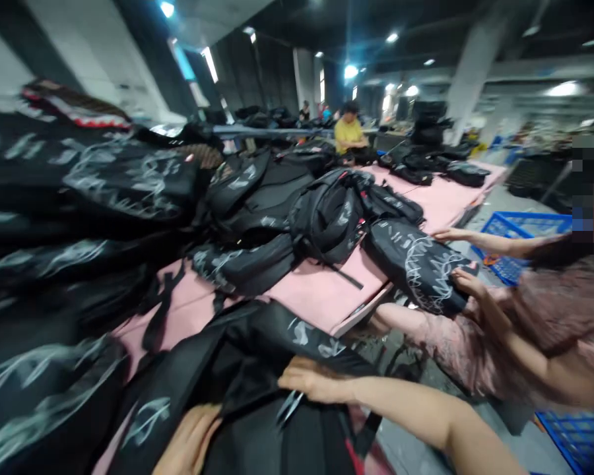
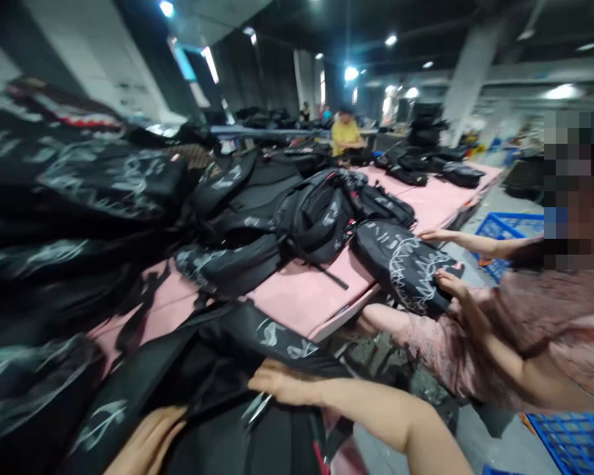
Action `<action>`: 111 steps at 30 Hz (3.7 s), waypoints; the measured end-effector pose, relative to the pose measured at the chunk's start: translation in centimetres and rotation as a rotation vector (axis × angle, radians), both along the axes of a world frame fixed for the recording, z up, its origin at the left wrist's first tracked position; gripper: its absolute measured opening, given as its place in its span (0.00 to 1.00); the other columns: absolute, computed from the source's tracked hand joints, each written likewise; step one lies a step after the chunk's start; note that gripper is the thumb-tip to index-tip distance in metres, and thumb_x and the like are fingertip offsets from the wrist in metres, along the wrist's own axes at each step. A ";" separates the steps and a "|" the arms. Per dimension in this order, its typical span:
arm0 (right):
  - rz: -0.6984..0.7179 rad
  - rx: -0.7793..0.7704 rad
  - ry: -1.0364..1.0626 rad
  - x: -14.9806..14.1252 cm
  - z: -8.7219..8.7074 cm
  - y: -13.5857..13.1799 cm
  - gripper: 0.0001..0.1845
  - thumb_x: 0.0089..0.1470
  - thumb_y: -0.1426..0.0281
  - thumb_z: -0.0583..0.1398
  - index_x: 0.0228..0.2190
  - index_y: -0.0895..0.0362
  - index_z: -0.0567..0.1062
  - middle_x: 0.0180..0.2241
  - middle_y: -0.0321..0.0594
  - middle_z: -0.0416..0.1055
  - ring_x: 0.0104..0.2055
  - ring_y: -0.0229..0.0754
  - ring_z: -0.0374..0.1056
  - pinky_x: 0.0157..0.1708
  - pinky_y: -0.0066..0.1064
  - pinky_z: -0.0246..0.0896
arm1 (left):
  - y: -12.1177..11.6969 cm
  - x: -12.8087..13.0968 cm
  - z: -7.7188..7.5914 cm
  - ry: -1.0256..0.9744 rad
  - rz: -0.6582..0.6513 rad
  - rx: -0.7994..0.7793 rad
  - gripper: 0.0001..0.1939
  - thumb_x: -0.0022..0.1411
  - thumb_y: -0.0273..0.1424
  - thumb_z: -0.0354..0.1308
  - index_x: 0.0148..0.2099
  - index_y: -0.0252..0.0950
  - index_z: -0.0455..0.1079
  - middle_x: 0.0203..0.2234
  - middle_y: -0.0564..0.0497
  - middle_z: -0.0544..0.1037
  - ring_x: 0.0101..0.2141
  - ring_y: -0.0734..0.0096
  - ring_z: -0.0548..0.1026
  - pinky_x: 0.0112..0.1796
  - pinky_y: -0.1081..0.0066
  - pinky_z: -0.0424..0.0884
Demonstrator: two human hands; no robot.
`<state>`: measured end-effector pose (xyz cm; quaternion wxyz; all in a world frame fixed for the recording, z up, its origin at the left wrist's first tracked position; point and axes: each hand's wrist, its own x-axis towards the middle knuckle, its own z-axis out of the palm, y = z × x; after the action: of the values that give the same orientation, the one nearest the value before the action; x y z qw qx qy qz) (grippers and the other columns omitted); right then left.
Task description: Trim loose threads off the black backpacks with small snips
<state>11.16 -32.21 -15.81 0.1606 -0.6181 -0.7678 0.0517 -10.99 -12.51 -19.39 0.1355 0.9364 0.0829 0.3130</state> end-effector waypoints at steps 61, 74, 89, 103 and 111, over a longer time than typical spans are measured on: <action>-0.537 -0.305 0.799 1.5 -1.5 9.5 0.16 0.54 0.61 0.53 0.23 0.59 0.70 0.23 0.34 0.67 0.25 0.34 0.60 0.27 0.24 0.51 | -2.9 3.7 3.4 0.497 0.257 -0.242 0.16 0.61 0.28 0.49 0.50 0.36 0.69 0.30 0.46 0.76 0.33 0.64 0.72 0.39 0.66 0.67; -0.533 -0.266 0.813 1.6 -1.6 9.0 0.18 0.55 0.61 0.53 0.21 0.59 0.69 0.23 0.35 0.67 0.25 0.34 0.60 0.27 0.25 0.51 | -1.8 8.8 4.7 0.649 0.090 -0.774 0.03 0.45 0.31 0.62 0.27 0.43 0.74 0.29 0.57 0.78 0.34 0.69 0.74 0.35 0.76 0.62; -0.532 -0.432 0.576 0.4 -0.6 7.8 0.09 0.44 0.62 0.62 0.25 0.56 0.76 0.23 0.32 0.71 0.27 0.36 0.65 0.26 0.25 0.50 | -2.2 8.2 0.1 0.311 0.574 -1.031 0.09 0.61 0.32 0.45 0.28 0.37 0.56 0.14 0.59 0.61 0.19 0.75 0.63 0.25 0.76 0.56; -0.636 -0.227 0.573 0.3 0.3 8.1 0.10 0.50 0.65 0.56 0.28 0.57 0.74 0.27 0.36 0.72 0.32 0.40 0.67 0.33 0.30 0.57 | -1.7 6.7 3.1 0.272 0.207 -1.120 0.16 0.59 0.37 0.48 0.23 0.34 0.65 0.19 0.53 0.71 0.24 0.74 0.69 0.32 0.74 0.64; -0.635 0.016 0.747 1.9 -1.9 6.1 0.09 0.45 0.65 0.57 0.30 0.56 0.70 0.33 0.41 0.71 0.39 0.46 0.67 0.44 0.39 0.59 | -1.4 8.4 4.6 0.636 0.444 -0.763 0.14 0.61 0.34 0.48 0.34 0.32 0.73 0.31 0.46 0.78 0.34 0.67 0.75 0.35 0.73 0.67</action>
<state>13.05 -26.06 -17.71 0.4378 -0.7595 -0.4318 0.2125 -2.58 -13.89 -14.78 0.3646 0.8293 0.4231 -0.0169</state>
